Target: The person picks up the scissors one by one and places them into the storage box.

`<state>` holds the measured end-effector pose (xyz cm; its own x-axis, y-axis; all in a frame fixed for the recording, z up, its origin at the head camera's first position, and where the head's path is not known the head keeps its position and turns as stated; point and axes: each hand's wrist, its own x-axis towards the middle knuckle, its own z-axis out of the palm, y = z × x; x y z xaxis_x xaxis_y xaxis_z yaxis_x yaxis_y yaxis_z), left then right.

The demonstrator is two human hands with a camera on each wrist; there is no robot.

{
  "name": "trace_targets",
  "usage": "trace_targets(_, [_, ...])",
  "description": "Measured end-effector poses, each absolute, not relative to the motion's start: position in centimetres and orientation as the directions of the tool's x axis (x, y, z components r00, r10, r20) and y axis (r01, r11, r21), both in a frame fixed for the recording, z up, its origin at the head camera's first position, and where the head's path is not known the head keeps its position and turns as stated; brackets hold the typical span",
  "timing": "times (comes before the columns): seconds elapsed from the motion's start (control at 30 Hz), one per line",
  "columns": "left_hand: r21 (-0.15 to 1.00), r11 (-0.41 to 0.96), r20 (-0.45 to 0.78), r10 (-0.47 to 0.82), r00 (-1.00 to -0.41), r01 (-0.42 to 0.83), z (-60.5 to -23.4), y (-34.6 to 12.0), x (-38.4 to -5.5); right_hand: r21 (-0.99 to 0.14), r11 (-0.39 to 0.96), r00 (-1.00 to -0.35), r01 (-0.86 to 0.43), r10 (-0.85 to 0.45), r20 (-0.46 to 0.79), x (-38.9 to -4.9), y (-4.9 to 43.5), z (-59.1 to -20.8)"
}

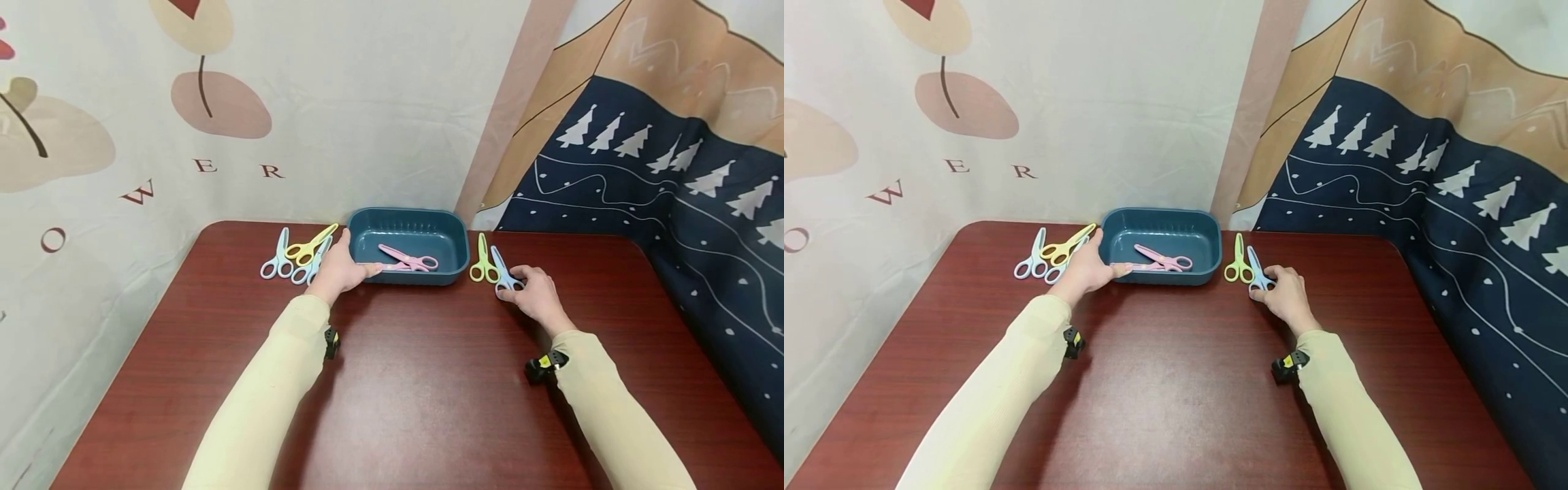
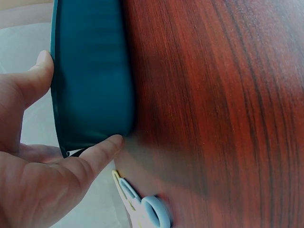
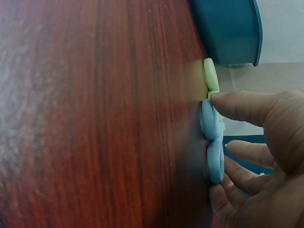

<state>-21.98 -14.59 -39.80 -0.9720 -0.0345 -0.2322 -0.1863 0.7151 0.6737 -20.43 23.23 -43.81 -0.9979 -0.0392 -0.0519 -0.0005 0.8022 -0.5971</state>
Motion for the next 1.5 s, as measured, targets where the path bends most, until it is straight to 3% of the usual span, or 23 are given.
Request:
trace_targets(0.47, [0.687, 0.699, -0.248, -0.029, -0.968, -0.197, -39.70, -14.55, -21.83, -0.543, 0.840, -0.995, 0.013, -0.041, -0.087, -20.61, 23.17, -43.26])
trace_targets(1.5, [0.690, 0.697, -0.237, -0.035, -0.971, -0.194, -39.73, -14.49, -21.84, -0.579, 0.815, -0.996, 0.000, -0.050, -0.069, -20.39, 23.34, -43.16])
